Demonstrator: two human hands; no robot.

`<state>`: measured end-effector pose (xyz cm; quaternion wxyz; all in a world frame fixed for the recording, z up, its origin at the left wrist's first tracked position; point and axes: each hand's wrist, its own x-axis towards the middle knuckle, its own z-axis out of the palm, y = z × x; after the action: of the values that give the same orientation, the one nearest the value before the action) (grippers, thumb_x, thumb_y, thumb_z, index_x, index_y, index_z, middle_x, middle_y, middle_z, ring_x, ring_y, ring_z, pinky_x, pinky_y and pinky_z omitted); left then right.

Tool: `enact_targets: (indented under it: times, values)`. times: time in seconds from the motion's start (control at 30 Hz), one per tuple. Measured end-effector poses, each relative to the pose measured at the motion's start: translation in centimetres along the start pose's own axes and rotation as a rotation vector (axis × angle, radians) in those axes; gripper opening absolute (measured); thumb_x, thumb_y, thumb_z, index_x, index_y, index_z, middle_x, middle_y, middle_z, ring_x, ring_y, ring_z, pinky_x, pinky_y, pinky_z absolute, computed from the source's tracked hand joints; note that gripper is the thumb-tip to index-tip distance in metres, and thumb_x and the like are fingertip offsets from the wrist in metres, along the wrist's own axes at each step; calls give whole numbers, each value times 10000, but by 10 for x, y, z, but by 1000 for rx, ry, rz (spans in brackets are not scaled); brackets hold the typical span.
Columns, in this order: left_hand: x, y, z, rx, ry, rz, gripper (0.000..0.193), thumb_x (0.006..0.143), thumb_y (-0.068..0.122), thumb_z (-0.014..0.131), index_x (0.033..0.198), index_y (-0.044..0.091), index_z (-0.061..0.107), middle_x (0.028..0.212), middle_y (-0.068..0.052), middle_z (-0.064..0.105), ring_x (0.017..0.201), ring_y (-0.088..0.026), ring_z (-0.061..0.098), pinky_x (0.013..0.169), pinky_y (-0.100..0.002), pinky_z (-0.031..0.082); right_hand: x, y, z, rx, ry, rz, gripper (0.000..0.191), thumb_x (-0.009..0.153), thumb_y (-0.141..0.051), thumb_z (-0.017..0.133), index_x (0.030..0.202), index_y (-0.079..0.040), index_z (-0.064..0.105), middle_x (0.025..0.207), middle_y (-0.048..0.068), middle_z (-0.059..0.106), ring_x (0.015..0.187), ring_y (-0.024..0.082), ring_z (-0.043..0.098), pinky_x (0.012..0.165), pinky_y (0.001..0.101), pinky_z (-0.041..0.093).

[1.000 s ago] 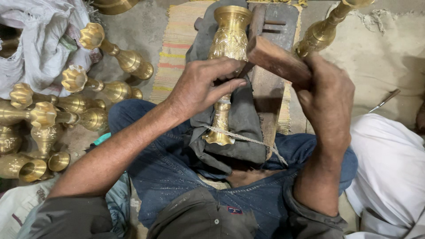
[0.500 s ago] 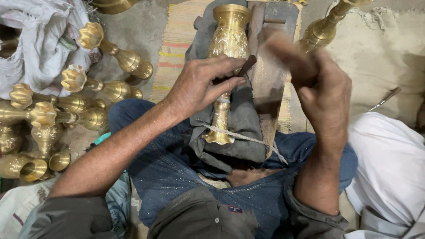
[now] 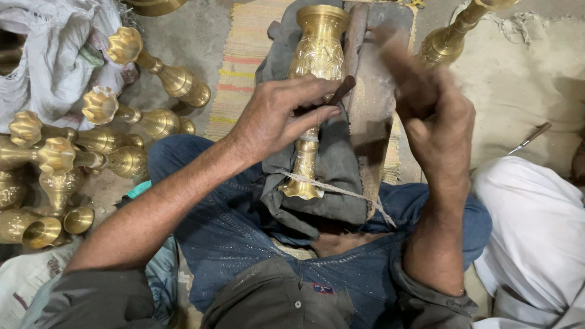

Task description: The person sits cross-legged on the floor with a brass vase resting on their lap and strikes a chisel with a wooden mallet to engrave decorative patterns into the metal, repositioning the chisel and rotating the vase as they work. Near the end they set the tools down and tie a string around the vase's base.

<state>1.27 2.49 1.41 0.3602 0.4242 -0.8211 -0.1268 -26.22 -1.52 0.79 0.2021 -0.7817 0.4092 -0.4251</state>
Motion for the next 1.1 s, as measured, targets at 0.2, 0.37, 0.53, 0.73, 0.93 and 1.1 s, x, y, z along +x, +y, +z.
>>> enact_targets:
  times: [0.2,0.37,0.53,0.73,0.93,1.1]
  values:
    - [1,0,0,-84,-88,-145,336,983,246,760,1252,58,687,1042,-95,766,951,-181,774,806,-322,674,4,-11,-6,-146,-18,154,258,944,7,754,1136,26,584,843,192,589,792,362,577,718,437,496]
    - [2,0,-2,-38,-52,-60,303,1000,225,761,1240,53,690,1093,-102,759,954,-189,767,817,-332,666,4,-14,-10,-361,-30,-126,244,866,28,757,1059,7,609,885,168,708,801,332,686,728,437,519]
    - [0,3,-2,-23,-44,-66,316,999,228,771,1245,44,697,1085,-101,758,939,-193,763,812,-339,661,0,-7,-8,19,-46,351,417,909,-41,686,1311,-53,576,905,104,725,774,282,718,689,393,542]
    - [2,0,-2,-50,-47,-80,350,983,255,771,1249,41,694,1104,-112,753,946,-193,764,808,-323,669,2,-6,-4,148,-10,85,366,968,-4,723,1294,39,564,1038,148,719,929,285,688,790,403,548]
    - [-2,-3,-1,-16,-47,-58,340,1013,231,753,1292,49,687,1111,-108,755,960,-194,761,831,-333,668,2,-18,-11,-43,-27,312,225,961,12,727,1146,22,601,812,168,605,765,304,581,718,408,503]
    - [-1,-4,0,-23,-28,-32,353,1006,229,755,1298,47,677,1157,-124,747,998,-204,760,846,-333,666,5,-24,-8,-181,-26,194,287,914,-8,747,1179,-21,637,793,160,652,741,347,640,692,440,507]
